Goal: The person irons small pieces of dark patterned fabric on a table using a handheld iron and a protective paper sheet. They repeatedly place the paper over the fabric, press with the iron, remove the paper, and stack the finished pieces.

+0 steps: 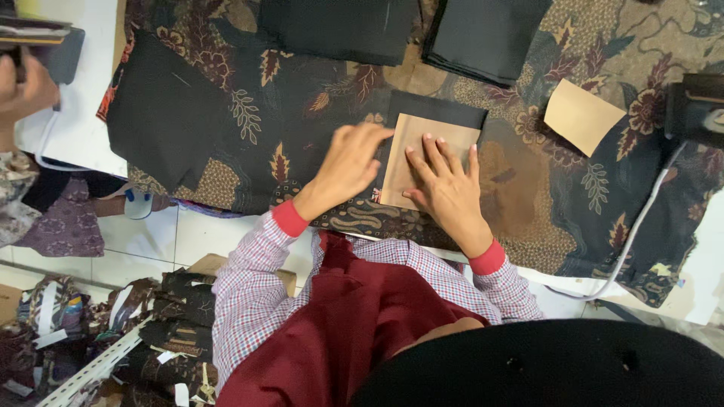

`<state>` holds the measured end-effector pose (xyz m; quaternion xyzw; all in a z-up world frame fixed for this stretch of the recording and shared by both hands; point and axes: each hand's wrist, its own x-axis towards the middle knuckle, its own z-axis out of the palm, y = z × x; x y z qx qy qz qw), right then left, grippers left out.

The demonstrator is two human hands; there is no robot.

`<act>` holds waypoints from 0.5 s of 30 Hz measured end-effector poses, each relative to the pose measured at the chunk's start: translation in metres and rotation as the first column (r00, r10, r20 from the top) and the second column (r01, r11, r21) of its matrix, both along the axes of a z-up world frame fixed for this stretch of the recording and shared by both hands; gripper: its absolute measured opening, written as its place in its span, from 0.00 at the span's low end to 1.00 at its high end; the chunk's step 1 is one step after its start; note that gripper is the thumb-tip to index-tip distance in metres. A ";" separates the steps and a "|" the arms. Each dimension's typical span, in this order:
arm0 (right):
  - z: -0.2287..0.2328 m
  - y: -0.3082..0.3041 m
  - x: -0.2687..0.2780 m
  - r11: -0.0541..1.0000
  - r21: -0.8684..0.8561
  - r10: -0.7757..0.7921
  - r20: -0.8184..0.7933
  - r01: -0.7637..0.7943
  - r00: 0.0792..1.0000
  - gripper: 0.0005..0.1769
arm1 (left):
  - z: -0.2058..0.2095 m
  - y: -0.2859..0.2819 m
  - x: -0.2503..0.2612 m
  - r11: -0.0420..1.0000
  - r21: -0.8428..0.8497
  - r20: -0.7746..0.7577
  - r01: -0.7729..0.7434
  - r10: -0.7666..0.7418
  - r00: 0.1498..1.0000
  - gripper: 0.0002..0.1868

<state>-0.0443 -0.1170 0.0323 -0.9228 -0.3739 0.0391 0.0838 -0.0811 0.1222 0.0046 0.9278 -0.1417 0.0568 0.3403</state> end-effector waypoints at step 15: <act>-0.008 -0.001 -0.002 1.000 0.000 -0.014 0.002 0.014 1.000 0.46 | 0.000 0.002 -0.033 0.997 -0.066 -0.077 -0.045 0.040 0.996 0.19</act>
